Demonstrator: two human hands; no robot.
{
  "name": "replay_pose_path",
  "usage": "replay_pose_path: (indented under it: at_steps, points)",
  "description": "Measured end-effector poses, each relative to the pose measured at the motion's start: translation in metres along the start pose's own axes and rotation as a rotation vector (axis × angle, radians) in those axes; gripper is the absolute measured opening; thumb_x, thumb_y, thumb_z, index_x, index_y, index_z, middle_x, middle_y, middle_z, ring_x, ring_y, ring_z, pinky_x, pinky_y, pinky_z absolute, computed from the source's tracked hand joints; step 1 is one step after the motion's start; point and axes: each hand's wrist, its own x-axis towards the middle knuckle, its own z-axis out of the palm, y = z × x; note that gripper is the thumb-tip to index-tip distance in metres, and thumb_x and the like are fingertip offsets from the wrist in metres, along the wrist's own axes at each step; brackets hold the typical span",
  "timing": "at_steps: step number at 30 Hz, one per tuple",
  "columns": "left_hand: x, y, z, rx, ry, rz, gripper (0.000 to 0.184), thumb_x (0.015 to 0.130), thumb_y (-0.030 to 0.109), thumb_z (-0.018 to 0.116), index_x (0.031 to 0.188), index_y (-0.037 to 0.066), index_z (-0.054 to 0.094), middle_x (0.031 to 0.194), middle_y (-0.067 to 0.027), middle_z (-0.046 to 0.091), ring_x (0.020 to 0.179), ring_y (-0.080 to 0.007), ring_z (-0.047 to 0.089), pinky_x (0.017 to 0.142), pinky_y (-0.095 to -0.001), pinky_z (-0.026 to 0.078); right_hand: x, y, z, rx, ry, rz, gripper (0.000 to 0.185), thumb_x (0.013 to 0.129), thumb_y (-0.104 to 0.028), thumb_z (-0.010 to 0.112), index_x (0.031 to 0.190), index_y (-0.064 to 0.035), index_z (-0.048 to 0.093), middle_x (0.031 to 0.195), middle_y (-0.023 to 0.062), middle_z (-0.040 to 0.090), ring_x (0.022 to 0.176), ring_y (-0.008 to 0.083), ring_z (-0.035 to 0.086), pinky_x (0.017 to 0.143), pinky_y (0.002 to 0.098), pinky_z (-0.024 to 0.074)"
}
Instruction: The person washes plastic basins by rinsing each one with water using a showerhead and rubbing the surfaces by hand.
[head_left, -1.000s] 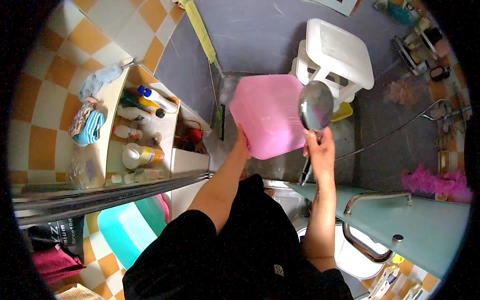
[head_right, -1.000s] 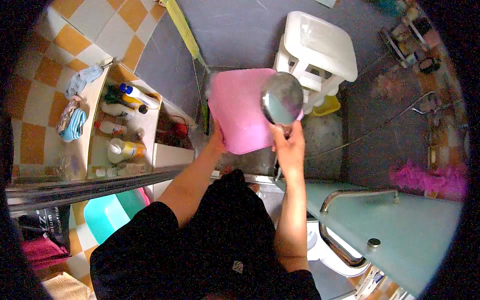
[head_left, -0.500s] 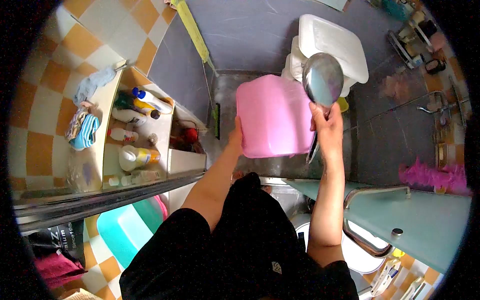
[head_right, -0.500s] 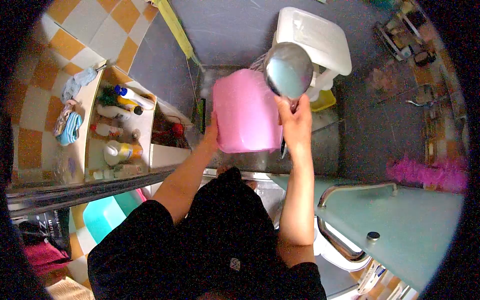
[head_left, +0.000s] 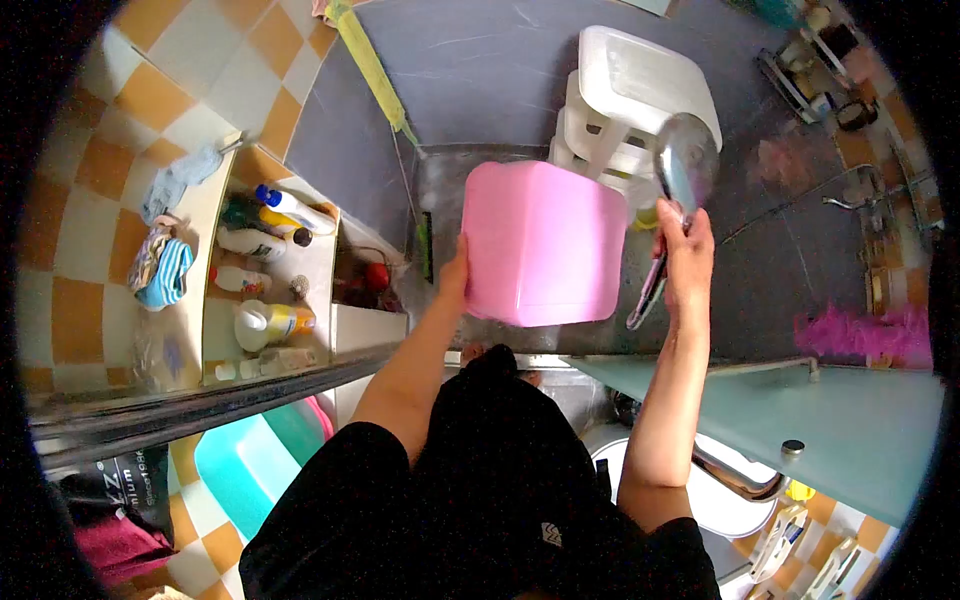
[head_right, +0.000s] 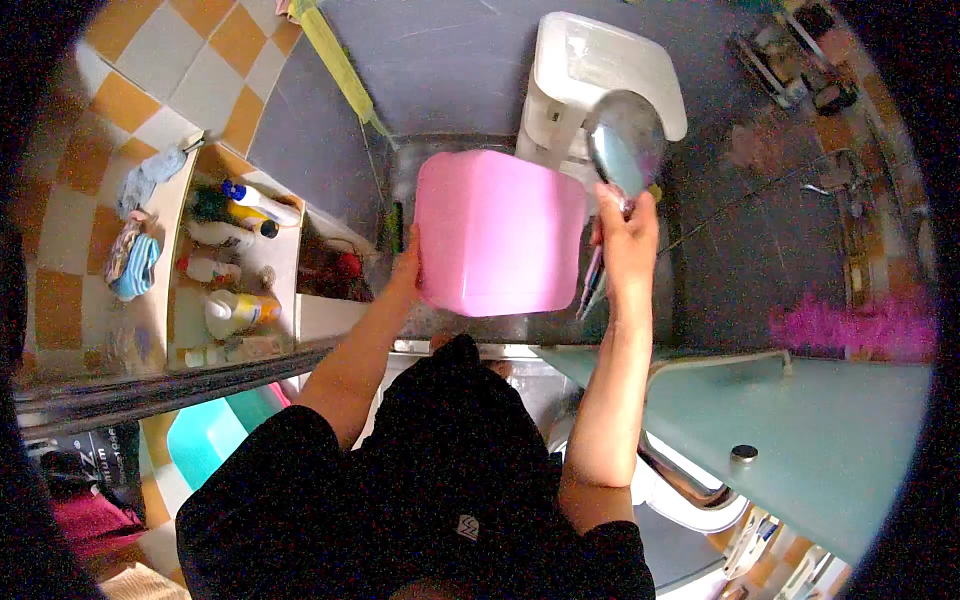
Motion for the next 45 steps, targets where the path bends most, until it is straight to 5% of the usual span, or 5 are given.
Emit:
replay_pose_path:
  at_steps: [9,16,19,30,45]
  points:
    - [0.076,-0.037,0.016,-0.037,-0.228,0.132,0.080,0.092,0.066,0.053,0.132,-0.003,0.056,0.126,-0.0126,0.063,0.109,-0.0257,0.062,0.093,-0.0410,0.050,-0.024,-0.009,0.041,-0.082,-0.210,-0.089,0.019,0.094,-0.018,0.066,0.096,-0.0045,0.054,0.070,-0.0010,0.051,0.060,0.0071,0.046,0.054,0.0243,0.0391]
    - [0.020,0.001,0.088,-0.180,0.115,0.042,0.072,0.094,0.064,0.048,0.129,0.002,0.060,0.120,-0.0119,0.066,0.108,-0.0235,0.062,0.090,-0.0392,0.051,-0.070,0.024,0.077,-0.211,-0.307,-0.216,0.030,0.088,-0.017,0.072,0.098,0.0002,0.049,0.075,0.0162,0.058,0.067,0.0249,0.055,0.063,0.0374,0.0459]
    - [0.029,0.009,0.089,-0.442,0.020,0.090,0.068,0.095,0.061,0.047,0.130,0.004,0.059,0.123,-0.0111,0.065,0.110,-0.0245,0.062,0.092,-0.0407,0.051,-0.080,0.036,0.076,-0.207,-0.290,-0.133,0.026,0.089,-0.012,0.072,0.094,-0.0013,0.049,0.073,0.0031,0.049,0.065,0.0102,0.044,0.057,0.0268,0.0379]
    - [-0.006,0.023,0.041,-0.888,-0.386,0.097,0.055,0.099,0.052,0.042,0.134,0.012,0.057,0.133,-0.0082,0.061,0.117,-0.0279,0.061,0.098,-0.0462,0.051,-0.059,0.079,0.025,0.069,0.006,0.133,0.026,0.094,-0.023,0.068,0.091,-0.0054,0.049,0.071,0.0006,0.053,0.060,0.0091,0.049,0.056,0.0254,0.0410]
    - [0.003,0.007,0.023,-0.878,-0.447,-0.182,0.051,0.099,0.051,0.042,0.134,0.017,0.058,0.133,-0.0050,0.063,0.120,-0.0288,0.061,0.099,-0.0569,0.049,-0.037,0.073,0.037,0.083,-0.173,0.069,0.020,0.094,-0.018,0.065,0.094,-0.0041,0.051,0.073,0.0013,0.054,0.058,0.0096,0.050,0.055,0.0254,0.0406]
